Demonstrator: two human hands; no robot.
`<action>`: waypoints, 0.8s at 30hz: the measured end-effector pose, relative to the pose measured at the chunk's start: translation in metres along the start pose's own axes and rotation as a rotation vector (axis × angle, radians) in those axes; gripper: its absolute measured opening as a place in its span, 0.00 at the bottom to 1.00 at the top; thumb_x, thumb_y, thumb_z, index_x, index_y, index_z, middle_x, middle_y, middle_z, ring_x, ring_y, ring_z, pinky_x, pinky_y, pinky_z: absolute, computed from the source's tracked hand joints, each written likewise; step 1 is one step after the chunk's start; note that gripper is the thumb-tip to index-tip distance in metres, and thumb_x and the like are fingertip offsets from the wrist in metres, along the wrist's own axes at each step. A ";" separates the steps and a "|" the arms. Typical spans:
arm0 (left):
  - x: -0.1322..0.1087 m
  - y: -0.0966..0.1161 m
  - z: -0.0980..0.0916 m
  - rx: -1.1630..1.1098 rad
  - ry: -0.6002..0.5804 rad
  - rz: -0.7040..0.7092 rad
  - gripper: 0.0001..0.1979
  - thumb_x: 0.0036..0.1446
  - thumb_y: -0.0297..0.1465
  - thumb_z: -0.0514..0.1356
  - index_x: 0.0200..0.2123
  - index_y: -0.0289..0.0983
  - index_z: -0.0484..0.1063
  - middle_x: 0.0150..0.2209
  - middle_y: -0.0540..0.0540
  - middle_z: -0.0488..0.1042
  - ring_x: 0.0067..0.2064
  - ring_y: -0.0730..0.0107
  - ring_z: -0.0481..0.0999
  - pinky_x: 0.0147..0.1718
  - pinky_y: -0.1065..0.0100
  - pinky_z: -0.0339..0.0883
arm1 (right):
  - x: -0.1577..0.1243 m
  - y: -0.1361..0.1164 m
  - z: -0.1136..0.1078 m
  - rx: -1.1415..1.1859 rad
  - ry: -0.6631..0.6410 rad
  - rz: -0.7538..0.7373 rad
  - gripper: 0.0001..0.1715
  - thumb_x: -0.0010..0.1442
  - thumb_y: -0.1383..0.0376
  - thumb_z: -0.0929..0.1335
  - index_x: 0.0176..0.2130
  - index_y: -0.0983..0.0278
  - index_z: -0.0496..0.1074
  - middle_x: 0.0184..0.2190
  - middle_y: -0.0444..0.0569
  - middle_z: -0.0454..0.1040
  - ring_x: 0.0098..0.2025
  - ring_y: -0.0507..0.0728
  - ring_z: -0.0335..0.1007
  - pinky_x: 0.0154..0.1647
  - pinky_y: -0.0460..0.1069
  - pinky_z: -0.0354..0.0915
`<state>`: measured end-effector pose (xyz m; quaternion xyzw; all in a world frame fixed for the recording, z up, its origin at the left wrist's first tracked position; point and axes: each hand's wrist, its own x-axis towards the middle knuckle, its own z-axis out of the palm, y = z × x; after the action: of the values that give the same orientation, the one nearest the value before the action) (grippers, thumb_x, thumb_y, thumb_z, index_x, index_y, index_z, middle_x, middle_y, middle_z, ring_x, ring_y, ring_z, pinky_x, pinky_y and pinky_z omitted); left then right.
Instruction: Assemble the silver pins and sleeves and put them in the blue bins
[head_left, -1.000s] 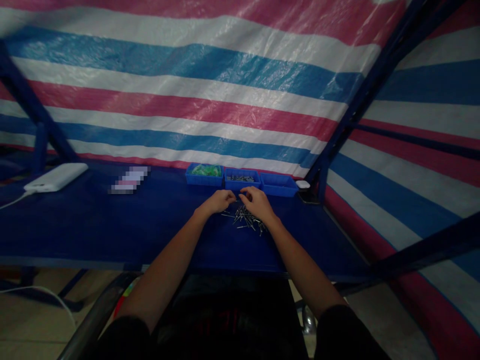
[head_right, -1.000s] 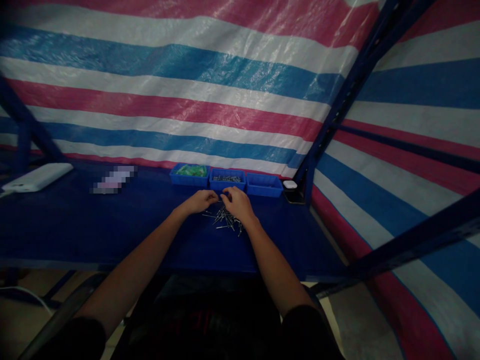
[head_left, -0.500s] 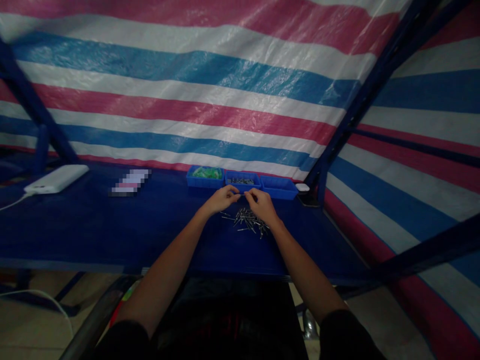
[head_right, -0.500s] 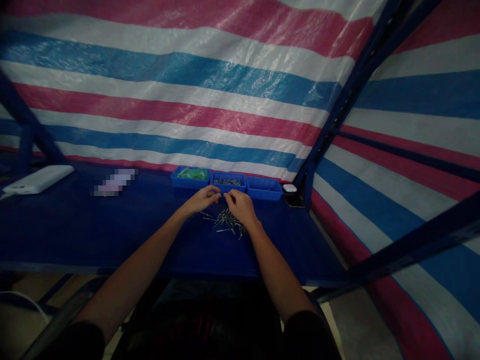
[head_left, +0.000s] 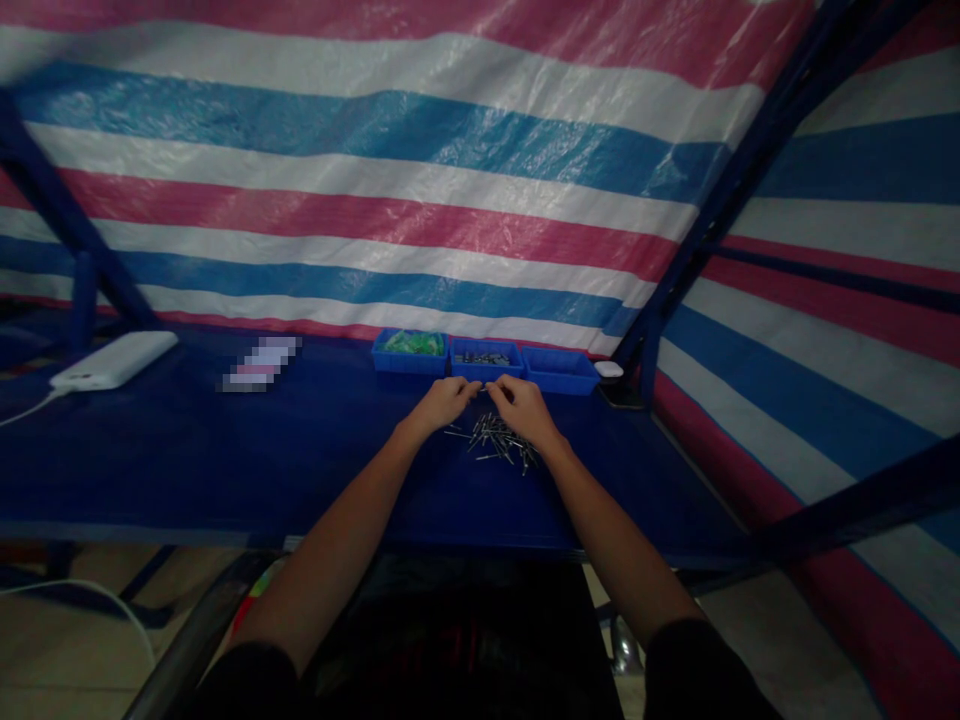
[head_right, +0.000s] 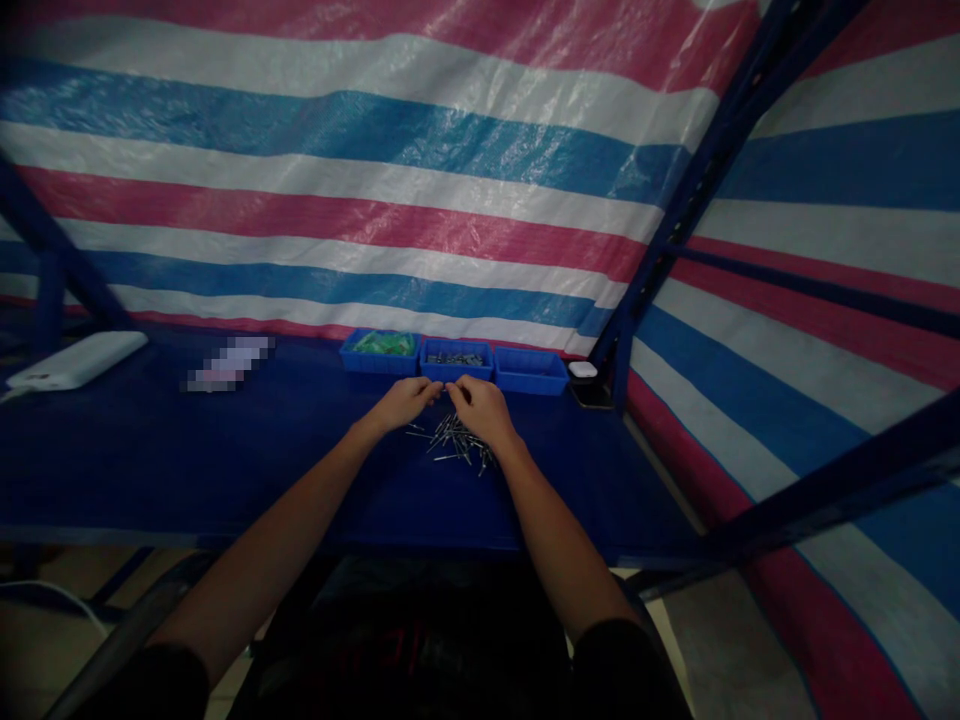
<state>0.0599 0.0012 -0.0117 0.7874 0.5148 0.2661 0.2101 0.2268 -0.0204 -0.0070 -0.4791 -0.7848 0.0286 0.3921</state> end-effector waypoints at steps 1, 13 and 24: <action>-0.002 0.000 0.000 0.070 -0.035 -0.018 0.23 0.57 0.44 0.46 0.27 0.34 0.72 0.27 0.43 0.74 0.31 0.66 0.72 0.30 0.70 0.62 | 0.002 0.005 -0.004 -0.033 0.071 0.018 0.18 0.60 0.57 0.58 0.26 0.63 0.67 0.20 0.44 0.67 0.24 0.51 0.61 0.27 0.45 0.54; -0.011 0.004 -0.003 0.393 -0.163 -0.041 0.10 0.51 0.29 0.53 0.34 0.36 0.72 0.38 0.41 0.72 0.37 0.63 0.73 0.35 0.68 0.63 | 0.009 0.069 -0.034 -0.374 0.510 0.473 0.19 0.60 0.59 0.58 0.40 0.66 0.71 0.28 0.53 0.72 0.32 0.58 0.67 0.34 0.49 0.57; -0.002 -0.011 -0.009 0.278 -0.151 -0.042 0.08 0.50 0.27 0.55 0.32 0.36 0.73 0.33 0.44 0.74 0.34 0.66 0.72 0.32 0.71 0.62 | 0.003 0.013 -0.006 -0.116 0.198 0.238 0.18 0.58 0.57 0.59 0.35 0.63 0.73 0.18 0.44 0.68 0.21 0.52 0.62 0.26 0.46 0.54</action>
<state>0.0457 0.0036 -0.0118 0.8156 0.5459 0.1280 0.1428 0.2394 -0.0135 -0.0066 -0.5912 -0.6803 -0.0177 0.4330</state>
